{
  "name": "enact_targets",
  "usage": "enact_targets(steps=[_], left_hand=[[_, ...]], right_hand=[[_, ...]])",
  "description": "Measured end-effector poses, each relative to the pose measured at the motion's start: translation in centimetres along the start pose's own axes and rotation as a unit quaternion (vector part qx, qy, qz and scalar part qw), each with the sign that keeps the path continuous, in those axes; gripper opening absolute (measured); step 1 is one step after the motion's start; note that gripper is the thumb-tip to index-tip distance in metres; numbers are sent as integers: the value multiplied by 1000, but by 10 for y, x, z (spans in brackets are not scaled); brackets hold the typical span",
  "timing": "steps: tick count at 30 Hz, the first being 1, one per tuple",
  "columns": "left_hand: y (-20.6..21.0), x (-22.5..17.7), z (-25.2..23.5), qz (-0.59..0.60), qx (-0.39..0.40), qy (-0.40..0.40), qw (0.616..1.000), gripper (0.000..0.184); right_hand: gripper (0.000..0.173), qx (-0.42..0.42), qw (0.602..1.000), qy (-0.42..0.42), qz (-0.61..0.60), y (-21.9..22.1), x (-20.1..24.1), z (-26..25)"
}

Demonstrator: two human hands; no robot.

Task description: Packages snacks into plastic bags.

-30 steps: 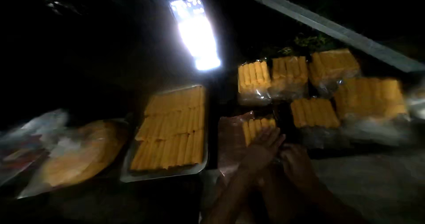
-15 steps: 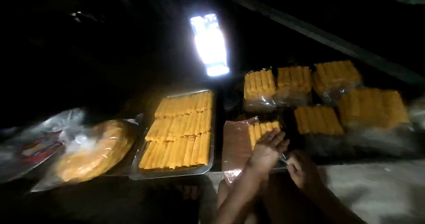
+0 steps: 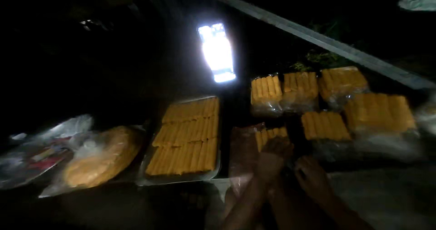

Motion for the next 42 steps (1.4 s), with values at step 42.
enact_targets(steps=[42], left_hand=[[-39, -33, 69, 71, 37, -300, 950, 40]], right_hand=[[61, 125, 989, 60, 48, 26, 46, -73]])
Point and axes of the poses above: each hand's wrist, its own z-axis away from the middle knuckle, its own y-axis out of the palm, x = y × z, the point moved 1 cm from there along -z, towards the middle knuckle
